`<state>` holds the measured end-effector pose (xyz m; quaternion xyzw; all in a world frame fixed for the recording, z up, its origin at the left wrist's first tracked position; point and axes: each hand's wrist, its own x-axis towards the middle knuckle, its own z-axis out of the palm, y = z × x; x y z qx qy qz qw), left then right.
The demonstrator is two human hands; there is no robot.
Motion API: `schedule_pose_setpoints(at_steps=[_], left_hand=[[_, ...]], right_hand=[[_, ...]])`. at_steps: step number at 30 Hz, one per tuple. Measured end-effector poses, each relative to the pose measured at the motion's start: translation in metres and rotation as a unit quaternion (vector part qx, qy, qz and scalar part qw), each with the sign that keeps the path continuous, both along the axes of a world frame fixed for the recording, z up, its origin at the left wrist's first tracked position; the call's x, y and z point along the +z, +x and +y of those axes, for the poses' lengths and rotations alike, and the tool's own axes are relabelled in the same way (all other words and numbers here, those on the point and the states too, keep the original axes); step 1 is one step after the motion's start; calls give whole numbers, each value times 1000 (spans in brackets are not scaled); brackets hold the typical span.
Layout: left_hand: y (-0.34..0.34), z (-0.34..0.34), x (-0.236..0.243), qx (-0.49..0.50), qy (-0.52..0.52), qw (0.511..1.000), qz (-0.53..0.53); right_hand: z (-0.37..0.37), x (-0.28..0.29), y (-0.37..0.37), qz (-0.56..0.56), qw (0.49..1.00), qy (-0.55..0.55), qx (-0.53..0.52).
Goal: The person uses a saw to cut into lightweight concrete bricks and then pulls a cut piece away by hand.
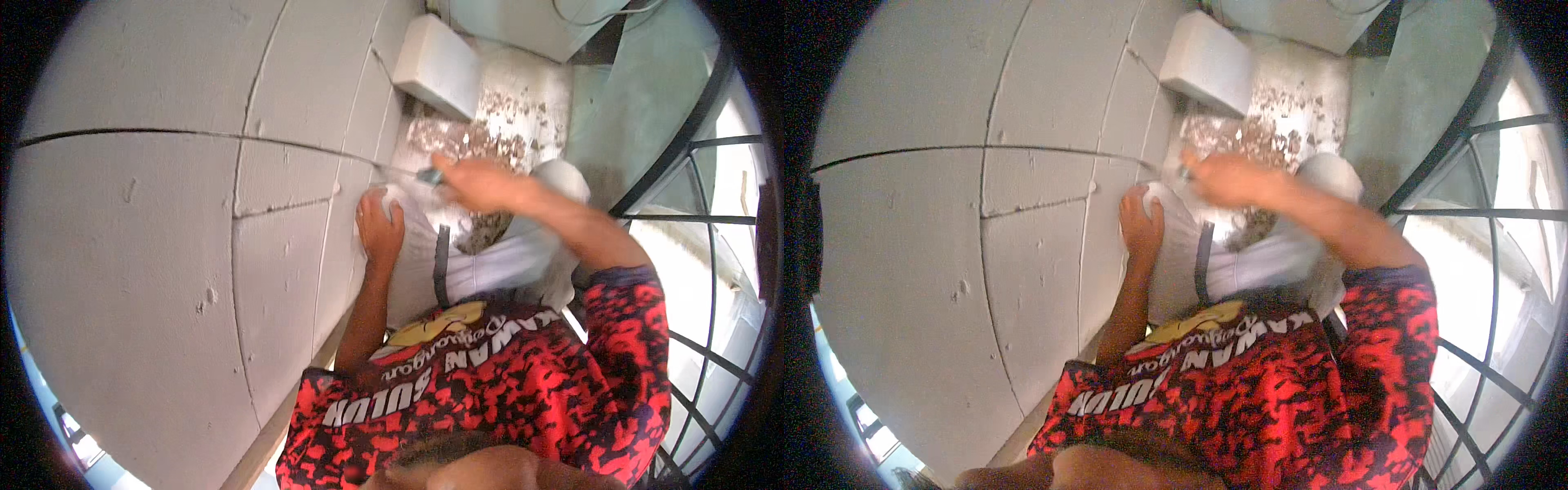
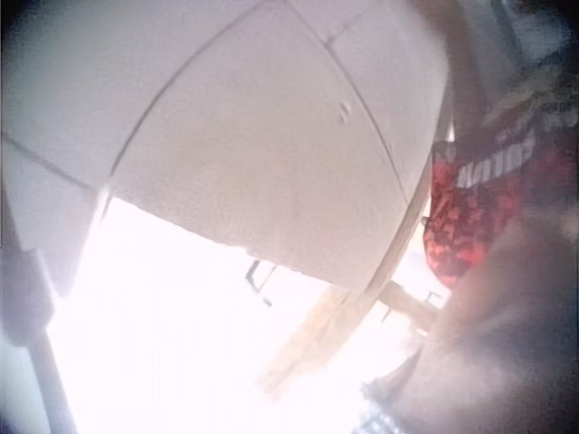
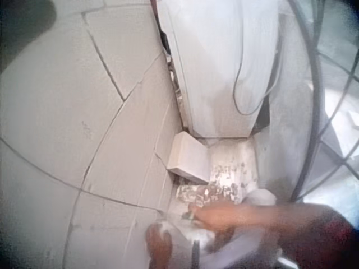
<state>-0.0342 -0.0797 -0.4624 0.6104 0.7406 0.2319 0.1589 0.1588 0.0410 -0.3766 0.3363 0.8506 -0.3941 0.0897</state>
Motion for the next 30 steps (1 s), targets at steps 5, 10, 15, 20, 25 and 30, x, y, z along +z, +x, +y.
schedule_pose_setpoints(at_steps=[5, 10, 15, 20, 25, 30], left_hand=[[9, 7, 15, -39, -14, 999, 0], [0, -7, 9, -2, -20, 1000, -3], [5, 10, 12, -30, -12, 999, -19], [2, 9, 8, -15, 8, 1000, 8], [-1, 4, 11, -13, 6, 1000, -19], [14, 14, 11, -42, 15, 999, 7]], right_hand=[[-14, -78, 7, 63, 992, 44, -96], [4, -14, -3, 63, 997, 43, 8], [8, -59, -13, 103, 986, 74, -112], [5, -50, -25, 86, 990, 85, -70], [-2, -9, 30, 47, 995, 60, -69], [-11, -103, 8, 82, 989, 26, -121]])
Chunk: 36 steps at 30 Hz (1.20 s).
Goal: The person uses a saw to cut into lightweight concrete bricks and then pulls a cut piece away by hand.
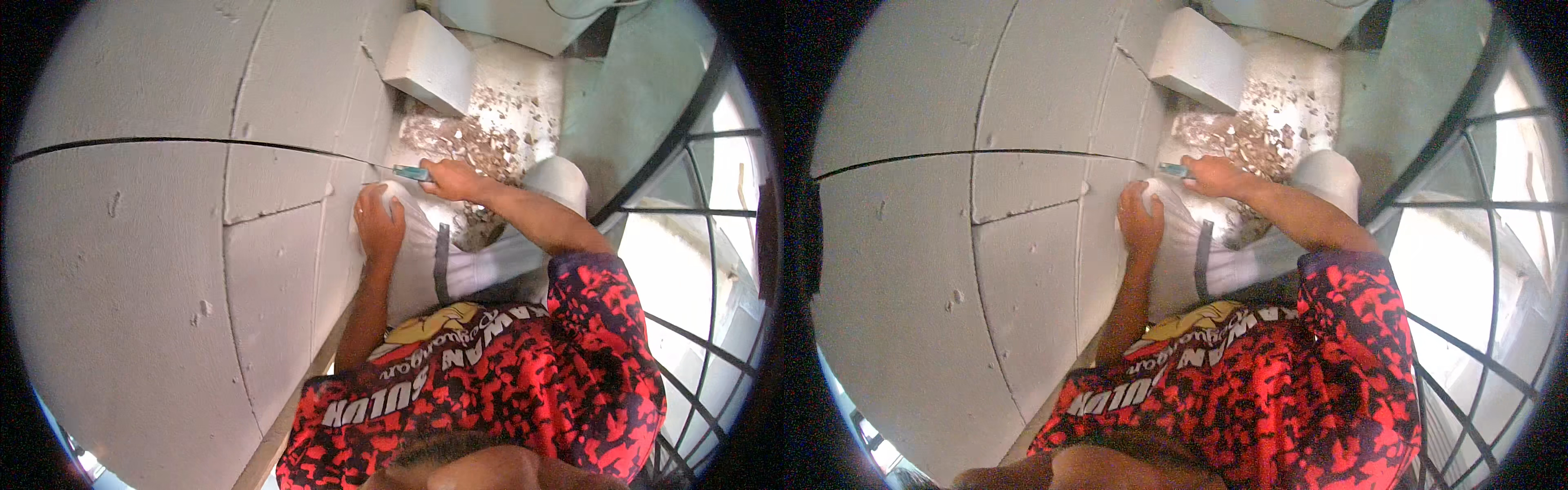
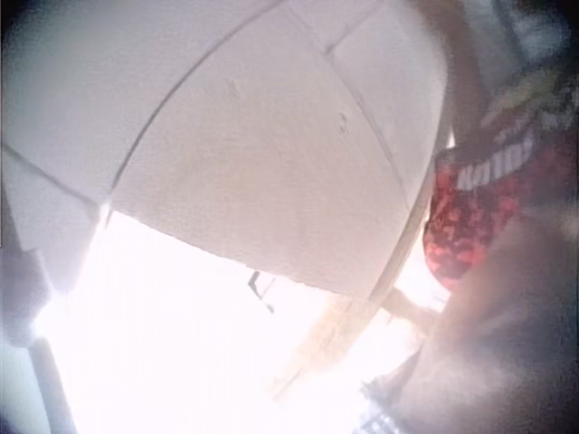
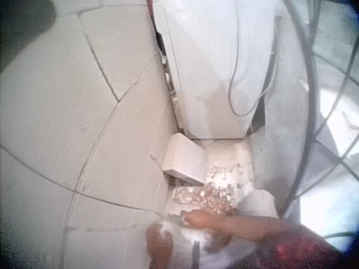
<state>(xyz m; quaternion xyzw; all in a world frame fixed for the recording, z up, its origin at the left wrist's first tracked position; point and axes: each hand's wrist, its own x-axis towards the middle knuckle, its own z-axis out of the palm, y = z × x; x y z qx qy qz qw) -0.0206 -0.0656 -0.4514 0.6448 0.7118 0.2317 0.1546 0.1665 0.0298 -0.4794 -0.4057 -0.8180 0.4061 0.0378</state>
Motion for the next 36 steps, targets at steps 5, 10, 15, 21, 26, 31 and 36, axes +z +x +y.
schedule_pose_setpoints(at_steps=[5, 10, 15, 21, 26, 31, 36], left_hand=[[-10, -9, 0, 19, -4, 1000, -2], [2, 4, 2, -8, -1, 1000, -12], [-12, -6, -10, 14, -6, 1000, 0], [7, 6, 6, -6, -10, 1000, -24], [-9, -2, -6, 3, 3, 1000, -8], [0, 5, 0, -1, -10, 1000, -7], [-2, 1, -7, 7, -50, 999, -10]], right_hand=[[-3, 77, 29, -85, 994, -40, 55], [3, 31, -26, -48, 998, -26, -11], [3, 99, 32, -107, 989, -78, 70], [-14, 7, 1, -58, 997, -54, -10], [-2, 64, 19, -70, 992, -94, 47], [18, 14, -5, -55, 997, -49, 15], [-2, 41, -9, -65, 994, -79, 39]])
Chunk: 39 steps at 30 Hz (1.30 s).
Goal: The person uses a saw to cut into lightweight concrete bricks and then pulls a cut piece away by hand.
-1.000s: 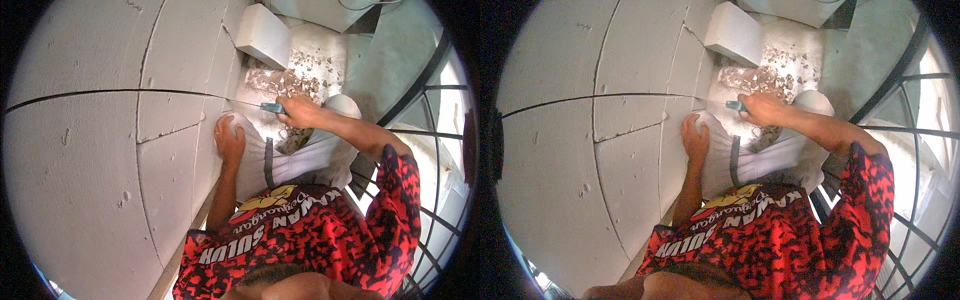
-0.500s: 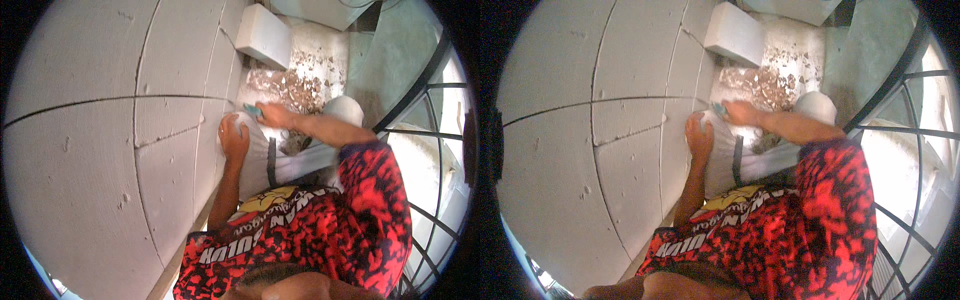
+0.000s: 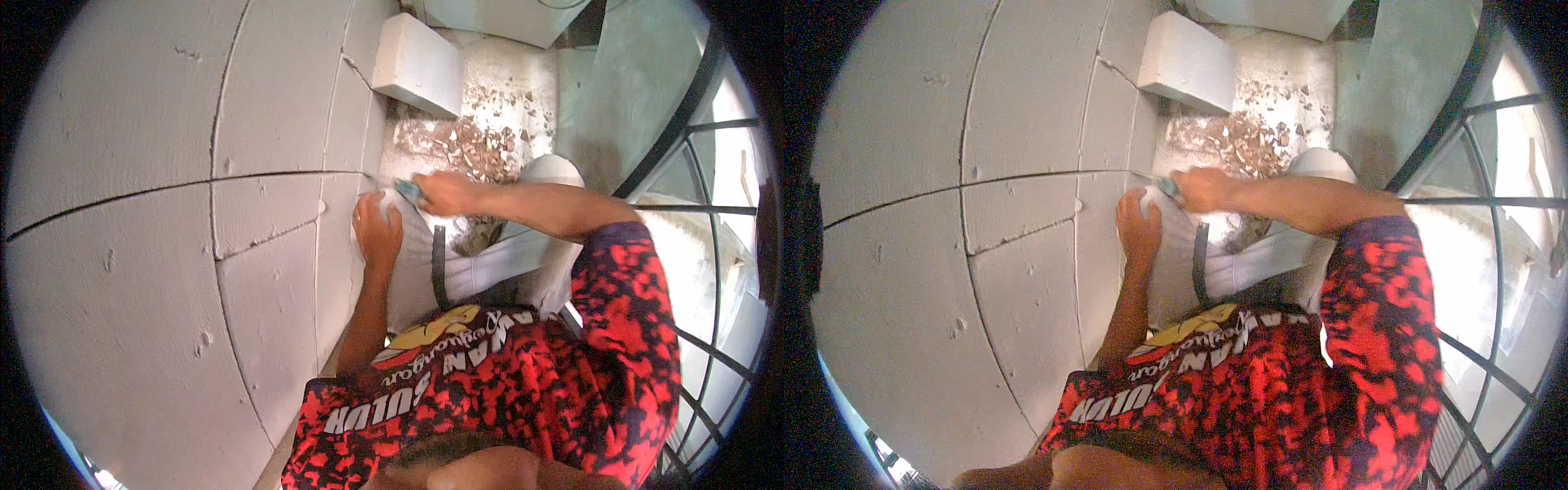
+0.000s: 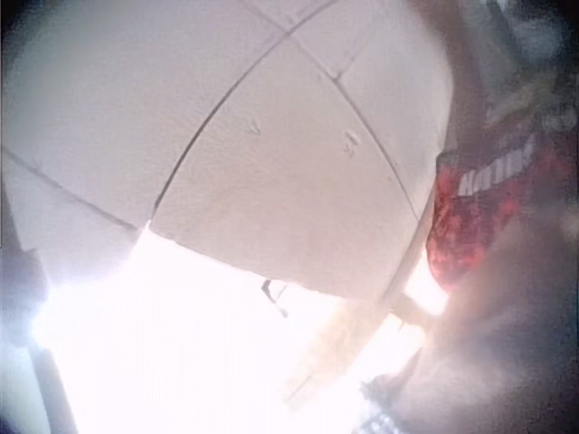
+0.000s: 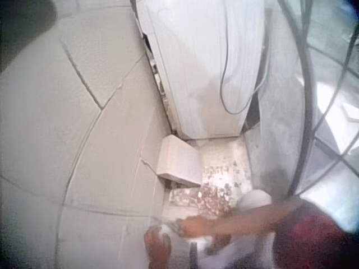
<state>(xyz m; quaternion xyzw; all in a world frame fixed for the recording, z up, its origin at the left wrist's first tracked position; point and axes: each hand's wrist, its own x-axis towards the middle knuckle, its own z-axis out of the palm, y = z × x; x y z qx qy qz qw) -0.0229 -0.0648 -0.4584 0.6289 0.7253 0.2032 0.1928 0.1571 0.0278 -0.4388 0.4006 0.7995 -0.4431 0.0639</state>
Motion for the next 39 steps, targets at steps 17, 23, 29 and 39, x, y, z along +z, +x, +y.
schedule_pose_setpoints(at_steps=[17, 23, 29, 39], left_hand=[[-13, 5, 6, 11, 34, 999, -2], [-18, -12, 3, 16, 43, 999, -1], [-15, 1, -3, 9, 57, 998, -36], [-16, 0, 0, 10, 9, 1000, -8]], right_hand=[[46, -7, -27, -38, 999, 20, 3], [14, -36, -30, -6, 999, 24, -30], [8, -32, 13, -46, 997, 17, -58], [4, -14, 34, -57, 997, 34, -34]])
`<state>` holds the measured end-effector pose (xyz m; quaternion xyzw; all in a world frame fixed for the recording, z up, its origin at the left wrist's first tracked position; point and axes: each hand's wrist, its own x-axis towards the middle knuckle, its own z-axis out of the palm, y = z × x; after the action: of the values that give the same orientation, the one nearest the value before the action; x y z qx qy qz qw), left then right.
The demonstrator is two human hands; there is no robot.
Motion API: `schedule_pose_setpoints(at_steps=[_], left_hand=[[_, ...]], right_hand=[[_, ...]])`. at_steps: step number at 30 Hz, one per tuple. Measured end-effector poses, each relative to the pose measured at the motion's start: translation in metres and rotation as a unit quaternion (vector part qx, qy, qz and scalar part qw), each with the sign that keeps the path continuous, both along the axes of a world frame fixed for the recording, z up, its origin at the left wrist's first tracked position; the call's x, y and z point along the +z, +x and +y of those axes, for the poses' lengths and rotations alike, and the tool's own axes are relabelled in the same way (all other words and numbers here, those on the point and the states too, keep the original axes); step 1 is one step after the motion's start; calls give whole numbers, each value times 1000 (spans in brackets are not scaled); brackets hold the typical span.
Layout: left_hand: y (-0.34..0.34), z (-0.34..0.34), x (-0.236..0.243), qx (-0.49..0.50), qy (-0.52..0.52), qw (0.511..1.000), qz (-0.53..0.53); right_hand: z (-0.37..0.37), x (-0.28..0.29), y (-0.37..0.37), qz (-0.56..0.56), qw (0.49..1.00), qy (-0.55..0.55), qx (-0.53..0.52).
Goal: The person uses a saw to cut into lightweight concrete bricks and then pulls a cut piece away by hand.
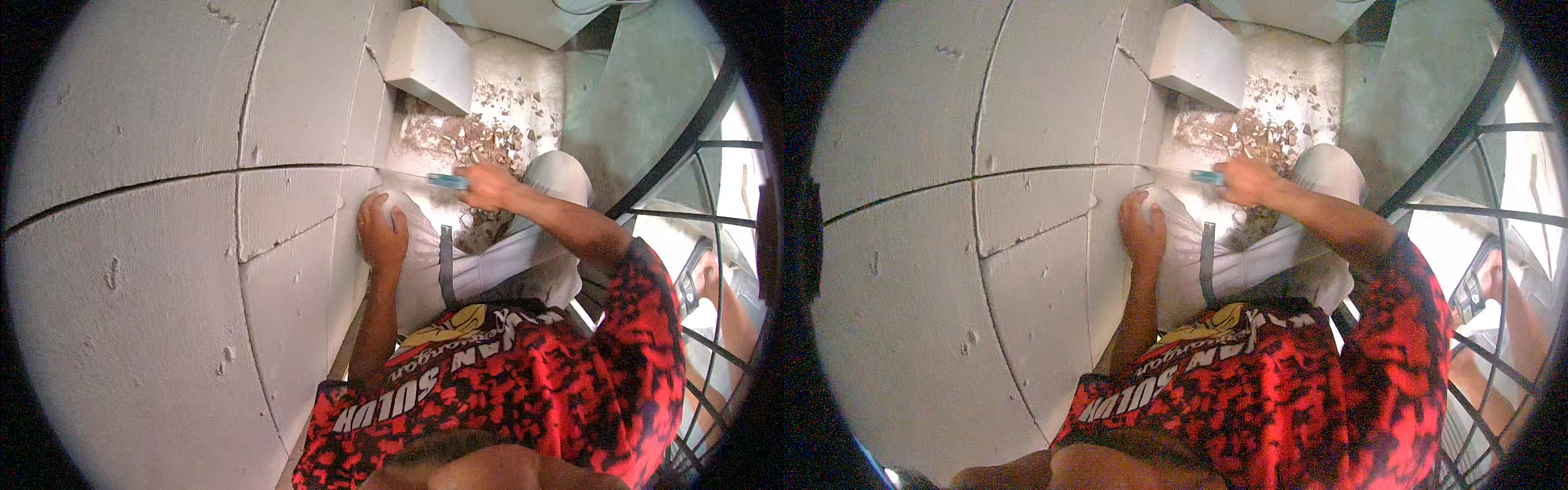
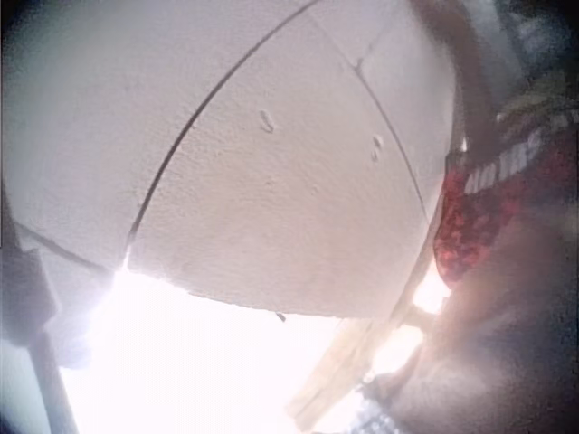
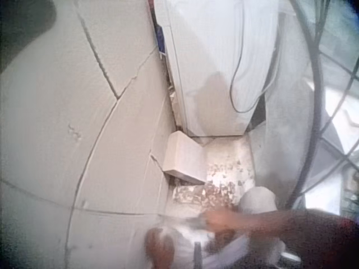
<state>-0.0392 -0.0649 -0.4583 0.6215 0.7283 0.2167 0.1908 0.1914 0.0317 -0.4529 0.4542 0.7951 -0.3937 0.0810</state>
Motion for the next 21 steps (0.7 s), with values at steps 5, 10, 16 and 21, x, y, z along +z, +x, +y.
schedule_pose_setpoints(at_steps=[5, 10, 16, 21], left_hand=[[12, 6, -2, -25, 19, 999, -12], [11, -1, -1, 2, 24, 1000, -19], [23, 21, -1, -31, 18, 999, -24], [14, 12, -12, -9, 34, 999, -2]], right_hand=[[-25, -79, -26, 127, 989, -24, -76], [-1, -46, 19, 71, 997, -43, -8], [-22, -146, 30, 152, 985, -46, -62], [-14, -164, 12, 76, 985, -150, 33]])
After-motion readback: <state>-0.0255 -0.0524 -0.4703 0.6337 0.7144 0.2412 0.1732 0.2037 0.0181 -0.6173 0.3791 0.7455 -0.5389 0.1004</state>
